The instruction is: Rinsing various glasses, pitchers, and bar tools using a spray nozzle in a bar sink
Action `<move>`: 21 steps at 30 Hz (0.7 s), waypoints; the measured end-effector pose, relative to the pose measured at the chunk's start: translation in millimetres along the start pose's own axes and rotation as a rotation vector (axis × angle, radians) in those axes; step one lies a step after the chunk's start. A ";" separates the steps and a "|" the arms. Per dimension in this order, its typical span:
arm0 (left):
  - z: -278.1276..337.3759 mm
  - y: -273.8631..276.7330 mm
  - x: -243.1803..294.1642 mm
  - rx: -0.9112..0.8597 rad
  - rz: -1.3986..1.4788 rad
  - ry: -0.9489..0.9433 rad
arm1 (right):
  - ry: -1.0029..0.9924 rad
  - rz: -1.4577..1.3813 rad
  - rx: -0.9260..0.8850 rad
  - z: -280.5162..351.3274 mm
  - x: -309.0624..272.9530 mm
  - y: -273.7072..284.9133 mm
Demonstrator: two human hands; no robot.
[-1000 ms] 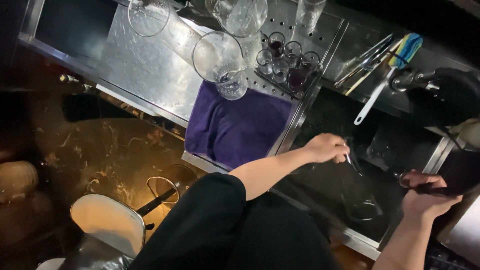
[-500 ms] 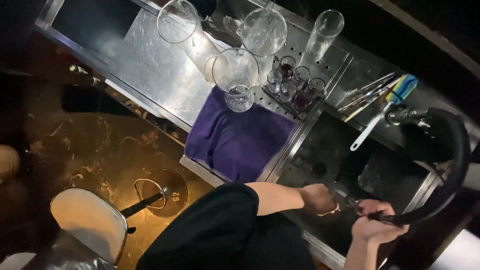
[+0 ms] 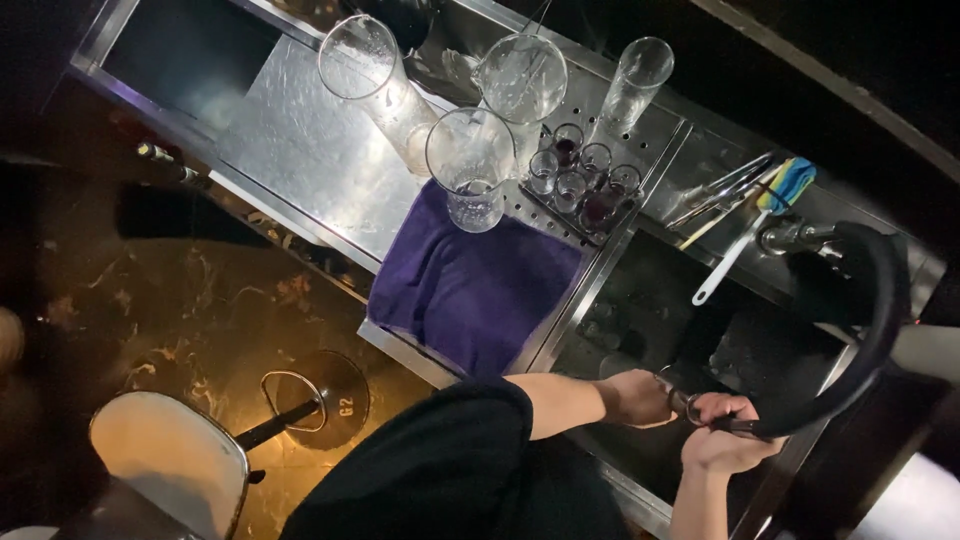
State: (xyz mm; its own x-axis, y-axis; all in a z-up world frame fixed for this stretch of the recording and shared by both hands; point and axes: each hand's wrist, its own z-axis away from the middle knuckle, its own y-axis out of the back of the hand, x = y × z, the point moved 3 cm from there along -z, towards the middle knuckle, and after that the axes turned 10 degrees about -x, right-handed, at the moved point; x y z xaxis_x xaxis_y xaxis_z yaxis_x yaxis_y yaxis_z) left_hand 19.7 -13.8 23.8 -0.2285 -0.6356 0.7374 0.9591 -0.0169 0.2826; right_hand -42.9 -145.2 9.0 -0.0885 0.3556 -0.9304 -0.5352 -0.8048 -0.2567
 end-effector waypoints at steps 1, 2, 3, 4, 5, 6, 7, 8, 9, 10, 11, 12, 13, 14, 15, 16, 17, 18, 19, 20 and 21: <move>1.6 -0.2 -0.6 -0.019 -0.012 0.006 | 0.023 0.002 -0.029 -0.8 1.8 1.4; 3.0 -0.5 -1.2 -0.039 -0.024 0.013 | 0.046 0.005 -0.057 -1.6 3.6 2.8; -13.6 -15.9 -21.3 -0.038 -0.023 0.013 | 0.045 0.005 -0.058 -0.9 1.8 0.4; -29.2 -29.1 -35.1 0.076 -0.400 -0.122 | 0.017 -0.020 -0.031 -0.2 0.7 -1.1; -44.1 -43.1 -49.3 0.192 -0.779 -0.258 | -0.010 -0.046 -0.006 -1.0 -0.3 -3.7; -43.4 -43.0 -51.5 0.194 -0.780 -0.257 | -0.009 -0.047 -0.008 -1.1 3.4 -0.4; -43.6 -43.5 -55.3 0.135 -0.754 -0.225 | 0.008 -0.043 -0.006 -1.4 6.6 2.9; -43.7 -43.9 -59.0 0.076 -0.727 -0.193 | 0.024 -0.039 -0.003 -1.8 9.8 6.1; -37.9 -41.7 -57.1 0.077 -0.728 -0.194 | 0.025 -0.039 -0.004 -0.6 7.2 2.9; -31.9 -38.8 -54.8 0.104 -0.700 -0.204 | 0.018 -0.014 -0.001 0.5 4.8 0.0; -26.1 -37.2 -51.8 0.131 -0.671 -0.216 | 0.009 0.012 0.002 2.6 2.1 -1.8; -25.1 -39.4 -50.7 0.132 -0.671 -0.216 | 0.010 0.013 0.002 3.3 7.4 3.7; -25.1 -41.7 -52.6 0.058 -0.724 -0.155 | -0.009 -0.013 -0.015 2.6 13.8 7.5; -24.6 -43.7 -54.5 -0.016 -0.777 -0.094 | -0.029 -0.039 -0.032 1.9 19.8 11.1; -21.2 -41.0 -52.4 -0.012 -0.784 -0.090 | -0.022 -0.045 -0.035 4.3 18.5 9.9; -17.7 -39.3 -50.5 -0.032 -0.803 -0.090 | -0.041 -0.015 -0.060 7.0 17.9 8.1; -13.8 -41.6 -46.6 -0.053 -0.813 -0.091 | -0.066 0.020 -0.085 12.6 16.1 8.8; -27.0 -49.6 -59.5 -0.050 -0.813 -0.089 | -0.065 0.021 -0.088 9.0 17.5 8.1; -39.4 -57.4 -68.6 0.084 -0.864 -0.131 | -0.068 0.000 -0.084 7.6 18.7 9.5; -51.3 -65.7 -77.7 0.220 -0.912 -0.172 | -0.071 -0.021 -0.079 6.3 20.1 10.9; -39.5 -56.8 -63.5 0.224 -0.911 -0.171 | -0.071 -0.019 -0.083 6.0 16.9 8.3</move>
State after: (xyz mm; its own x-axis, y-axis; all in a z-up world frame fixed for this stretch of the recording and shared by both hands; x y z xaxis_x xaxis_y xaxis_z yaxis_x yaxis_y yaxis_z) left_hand -13.6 -3.0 -63.4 -0.9105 -0.3293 0.2503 0.3500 -0.2909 0.8905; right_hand -53.8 -143.0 -7.3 -0.1395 0.4014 -0.9052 -0.4663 -0.8331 -0.2975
